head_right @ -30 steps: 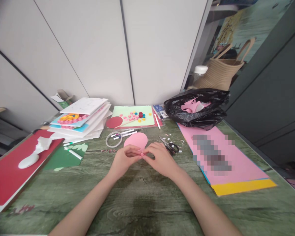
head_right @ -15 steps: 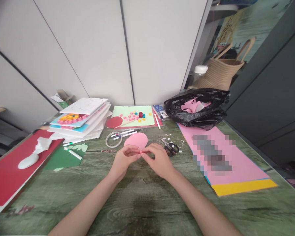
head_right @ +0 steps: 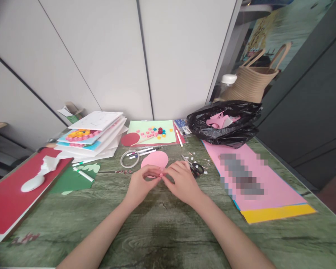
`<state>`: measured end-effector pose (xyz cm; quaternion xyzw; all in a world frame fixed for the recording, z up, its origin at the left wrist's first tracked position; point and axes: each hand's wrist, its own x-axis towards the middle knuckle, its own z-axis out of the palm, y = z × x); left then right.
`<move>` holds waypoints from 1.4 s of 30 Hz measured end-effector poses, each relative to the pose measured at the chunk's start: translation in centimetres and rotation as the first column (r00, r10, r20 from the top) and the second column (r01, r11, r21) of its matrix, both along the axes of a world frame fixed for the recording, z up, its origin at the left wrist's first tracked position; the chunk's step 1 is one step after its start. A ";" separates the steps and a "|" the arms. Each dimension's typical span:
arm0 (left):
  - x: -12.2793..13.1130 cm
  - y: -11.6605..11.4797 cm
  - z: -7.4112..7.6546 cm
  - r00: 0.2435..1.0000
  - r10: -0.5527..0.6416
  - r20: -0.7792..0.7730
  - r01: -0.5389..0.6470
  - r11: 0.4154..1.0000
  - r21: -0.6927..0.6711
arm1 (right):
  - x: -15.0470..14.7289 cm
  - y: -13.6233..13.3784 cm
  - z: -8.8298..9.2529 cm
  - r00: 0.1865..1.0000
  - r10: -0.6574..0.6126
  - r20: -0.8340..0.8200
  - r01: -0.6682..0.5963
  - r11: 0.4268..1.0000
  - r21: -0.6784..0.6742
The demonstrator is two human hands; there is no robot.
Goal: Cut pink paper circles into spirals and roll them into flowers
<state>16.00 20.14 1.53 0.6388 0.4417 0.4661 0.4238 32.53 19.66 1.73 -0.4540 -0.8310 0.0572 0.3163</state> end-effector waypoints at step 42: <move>0.2 0.0 0.0 0.985 0.029 0.169 -0.025 0.999 -0.026 | -0.2 -0.2 -0.1 0.995 -0.040 -0.088 0.047 0.996 0.081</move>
